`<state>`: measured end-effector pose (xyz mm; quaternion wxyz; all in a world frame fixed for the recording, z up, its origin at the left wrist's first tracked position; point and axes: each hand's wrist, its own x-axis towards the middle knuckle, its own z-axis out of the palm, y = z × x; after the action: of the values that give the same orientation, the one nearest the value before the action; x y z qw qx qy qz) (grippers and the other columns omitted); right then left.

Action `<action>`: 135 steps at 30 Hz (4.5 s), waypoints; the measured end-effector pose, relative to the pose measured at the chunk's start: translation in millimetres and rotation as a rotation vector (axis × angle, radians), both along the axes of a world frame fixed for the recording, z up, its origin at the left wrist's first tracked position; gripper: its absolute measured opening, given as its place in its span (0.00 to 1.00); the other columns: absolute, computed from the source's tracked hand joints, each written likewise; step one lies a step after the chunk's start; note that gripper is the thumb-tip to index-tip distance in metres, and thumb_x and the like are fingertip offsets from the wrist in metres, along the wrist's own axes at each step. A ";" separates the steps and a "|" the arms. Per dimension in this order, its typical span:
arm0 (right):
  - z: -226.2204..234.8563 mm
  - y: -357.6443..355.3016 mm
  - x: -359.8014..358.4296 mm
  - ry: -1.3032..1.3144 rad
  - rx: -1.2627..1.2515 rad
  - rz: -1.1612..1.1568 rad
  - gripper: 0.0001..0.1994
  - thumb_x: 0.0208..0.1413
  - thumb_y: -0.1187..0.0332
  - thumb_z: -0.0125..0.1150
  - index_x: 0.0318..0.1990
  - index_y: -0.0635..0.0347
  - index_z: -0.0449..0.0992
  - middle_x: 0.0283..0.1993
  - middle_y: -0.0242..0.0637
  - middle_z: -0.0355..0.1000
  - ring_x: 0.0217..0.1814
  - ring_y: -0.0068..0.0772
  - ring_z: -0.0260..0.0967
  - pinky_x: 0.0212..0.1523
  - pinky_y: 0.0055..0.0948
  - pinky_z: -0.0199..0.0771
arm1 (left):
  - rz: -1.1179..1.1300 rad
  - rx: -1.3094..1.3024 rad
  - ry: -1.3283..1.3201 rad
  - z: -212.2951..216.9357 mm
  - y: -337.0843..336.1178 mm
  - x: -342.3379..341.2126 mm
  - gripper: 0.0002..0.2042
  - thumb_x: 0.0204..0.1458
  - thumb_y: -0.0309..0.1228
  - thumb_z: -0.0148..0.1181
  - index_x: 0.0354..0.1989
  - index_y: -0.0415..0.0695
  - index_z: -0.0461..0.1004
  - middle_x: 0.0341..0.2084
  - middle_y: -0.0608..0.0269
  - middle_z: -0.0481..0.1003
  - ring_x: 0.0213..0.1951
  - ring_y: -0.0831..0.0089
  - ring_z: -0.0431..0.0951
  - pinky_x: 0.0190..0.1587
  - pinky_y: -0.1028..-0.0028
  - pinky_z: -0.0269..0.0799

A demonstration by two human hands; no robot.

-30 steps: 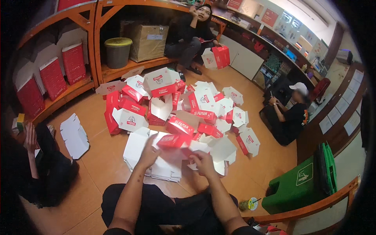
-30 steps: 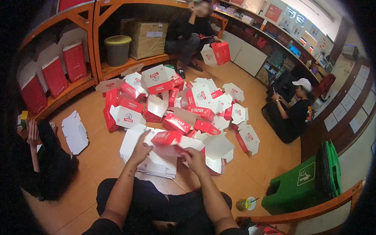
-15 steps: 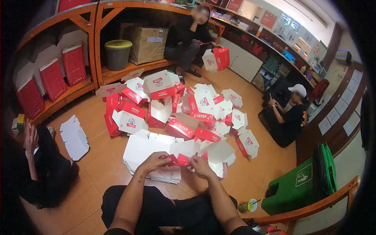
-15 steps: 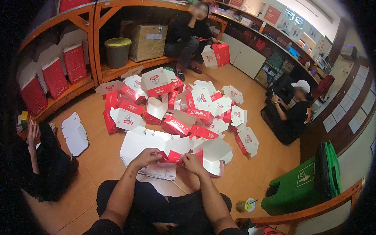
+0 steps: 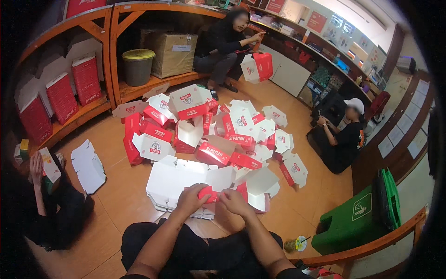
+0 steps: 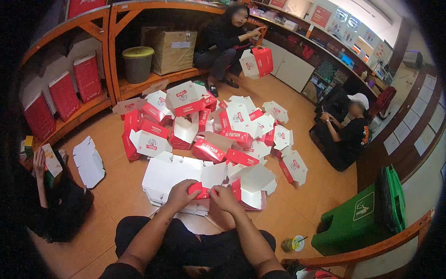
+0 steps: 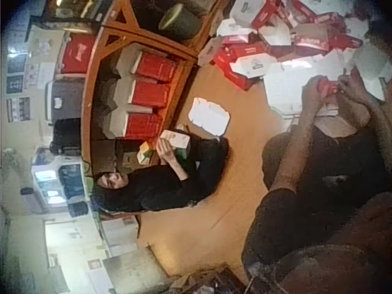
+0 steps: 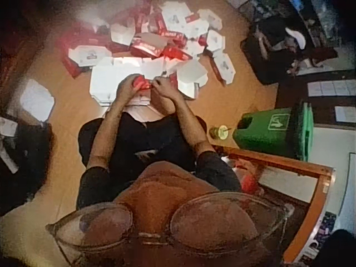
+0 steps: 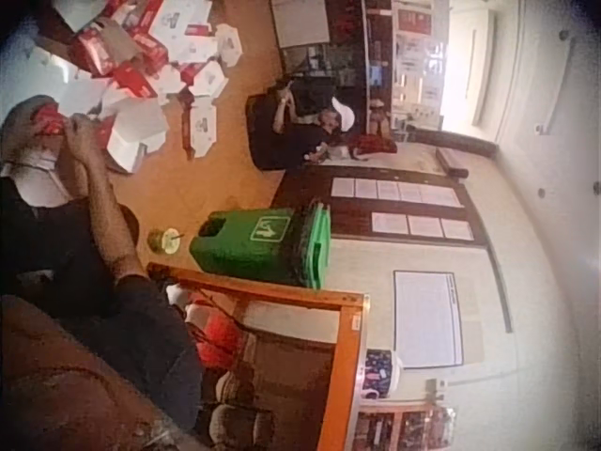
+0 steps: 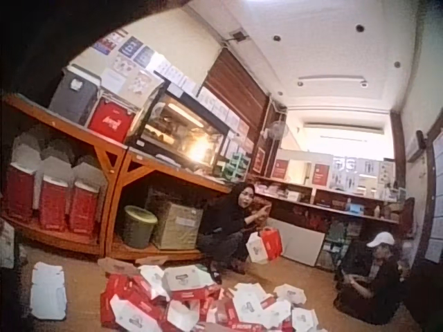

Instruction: The person sits on the floor and assembles red and white cardboard food boxes by hand. They pick up flat-packed box components, fold the sides, and interlock the tabs to form the box structure. The person works continuously on a large pile of boxes, stacking the finished units nearby.

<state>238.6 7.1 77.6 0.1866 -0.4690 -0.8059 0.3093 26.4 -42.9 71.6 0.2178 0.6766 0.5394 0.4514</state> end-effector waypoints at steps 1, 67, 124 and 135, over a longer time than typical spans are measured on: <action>0.4 0.9 1.2 0.019 -0.023 -0.001 0.18 0.61 0.57 0.55 0.33 0.67 0.76 0.29 0.50 0.72 0.30 0.41 0.71 0.35 0.38 0.70 | -0.018 -0.051 -0.005 4.6 -0.5 -2.2 0.17 0.49 0.38 0.64 0.45 0.42 0.76 0.41 0.54 0.78 0.41 0.57 0.79 0.44 0.64 0.73; -34.9 -20.6 -45.8 1.098 -0.311 -0.112 0.03 0.43 0.76 0.57 0.28 0.58 0.72 0.26 0.28 0.66 0.28 0.22 0.62 0.31 0.20 0.60 | 0.325 -0.412 -0.582 -13.2 -79.7 -65.4 0.27 0.60 0.43 0.54 0.61 0.39 0.58 0.56 0.47 0.65 0.57 0.55 0.68 0.56 0.60 0.69; -139.1 -15.1 -39.9 -0.303 -0.092 -0.340 0.36 0.49 0.54 0.61 0.60 0.69 0.60 0.54 0.57 0.70 0.57 0.54 0.68 0.56 0.44 0.69 | -0.151 -0.764 0.667 -109.8 2.5 -6.4 0.35 0.46 0.54 0.64 0.61 0.51 0.64 0.58 0.50 0.60 0.60 0.48 0.60 0.58 0.48 0.63; -127.6 -3.5 -59.6 0.257 0.056 -0.633 0.24 0.46 0.73 0.66 0.51 0.63 0.63 0.34 0.42 0.67 0.39 0.40 0.69 0.45 0.38 0.73 | -0.212 -0.613 0.696 -124.6 1.1 -23.1 0.38 0.42 0.59 0.65 0.58 0.47 0.68 0.59 0.44 0.60 0.59 0.41 0.60 0.58 0.50 0.64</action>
<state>179.0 3.7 -50.0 0.3863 -0.6478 -0.5984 0.2703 3.4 -41.8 -53.1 0.2585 0.7434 0.6168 -0.0066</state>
